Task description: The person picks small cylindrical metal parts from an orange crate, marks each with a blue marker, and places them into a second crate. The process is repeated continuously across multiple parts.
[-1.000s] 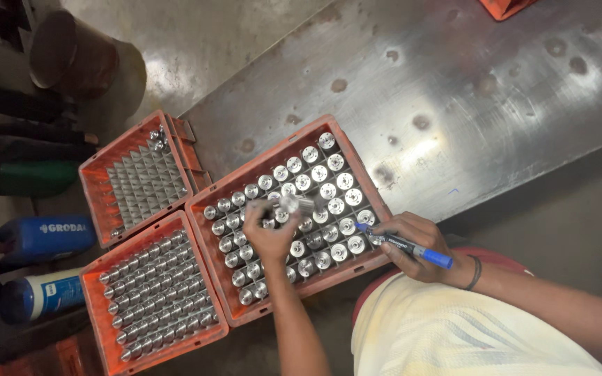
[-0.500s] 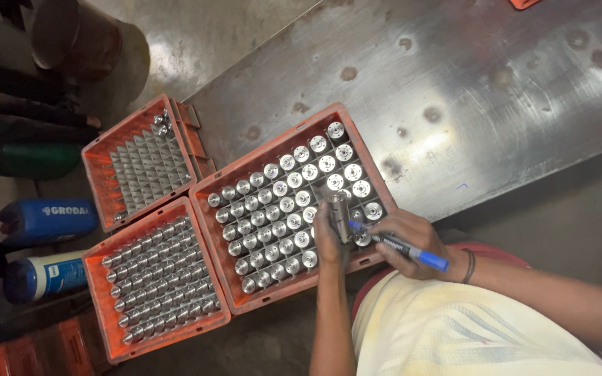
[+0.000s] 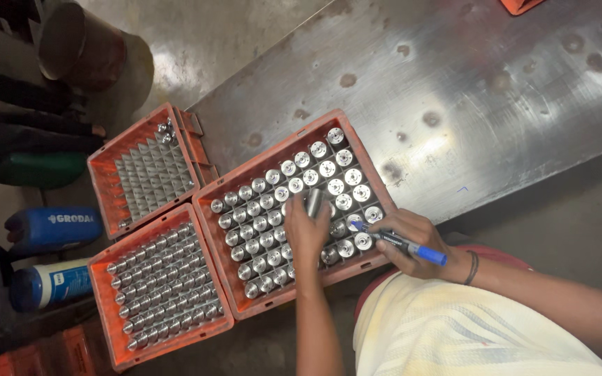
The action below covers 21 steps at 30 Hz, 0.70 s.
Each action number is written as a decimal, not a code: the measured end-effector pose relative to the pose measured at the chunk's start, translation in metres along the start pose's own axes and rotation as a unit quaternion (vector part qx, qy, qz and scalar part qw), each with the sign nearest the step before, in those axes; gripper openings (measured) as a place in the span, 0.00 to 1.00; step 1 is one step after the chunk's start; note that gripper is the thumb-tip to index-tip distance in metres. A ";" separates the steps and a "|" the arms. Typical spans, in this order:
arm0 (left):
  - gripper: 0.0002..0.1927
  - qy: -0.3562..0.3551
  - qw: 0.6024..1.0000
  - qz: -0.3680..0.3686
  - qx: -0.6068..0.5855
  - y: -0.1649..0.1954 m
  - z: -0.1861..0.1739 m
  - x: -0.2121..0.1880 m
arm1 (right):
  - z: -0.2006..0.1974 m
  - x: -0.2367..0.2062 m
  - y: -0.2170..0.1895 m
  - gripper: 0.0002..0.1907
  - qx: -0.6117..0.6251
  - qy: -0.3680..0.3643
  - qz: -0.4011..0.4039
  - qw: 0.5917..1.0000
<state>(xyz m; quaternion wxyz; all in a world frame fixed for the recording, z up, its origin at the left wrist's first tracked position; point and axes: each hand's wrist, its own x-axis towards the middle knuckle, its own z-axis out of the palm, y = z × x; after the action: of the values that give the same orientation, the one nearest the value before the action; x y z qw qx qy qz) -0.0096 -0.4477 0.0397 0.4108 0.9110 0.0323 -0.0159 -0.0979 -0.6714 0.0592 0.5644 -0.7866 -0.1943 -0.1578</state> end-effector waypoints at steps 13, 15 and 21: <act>0.26 -0.046 0.980 -0.027 0.194 0.021 0.022 0.047 | -0.007 0.000 0.005 0.09 -0.018 0.020 0.003 1.000; 0.24 -0.027 0.997 0.053 0.041 0.005 -0.002 0.052 | -0.010 0.002 0.004 0.09 -0.019 0.045 -0.004 0.999; 0.24 -0.108 0.854 -0.062 -0.505 -0.010 0.019 0.027 | -0.005 0.006 -0.001 0.10 -0.014 -0.042 -0.103 0.994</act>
<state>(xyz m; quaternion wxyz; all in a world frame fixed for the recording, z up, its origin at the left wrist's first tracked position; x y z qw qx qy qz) 0.0161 -0.4542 0.0183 0.8132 0.5673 0.0476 -0.1210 -0.0929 -0.6752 0.0646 0.5258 -0.7758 -0.2957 -0.1850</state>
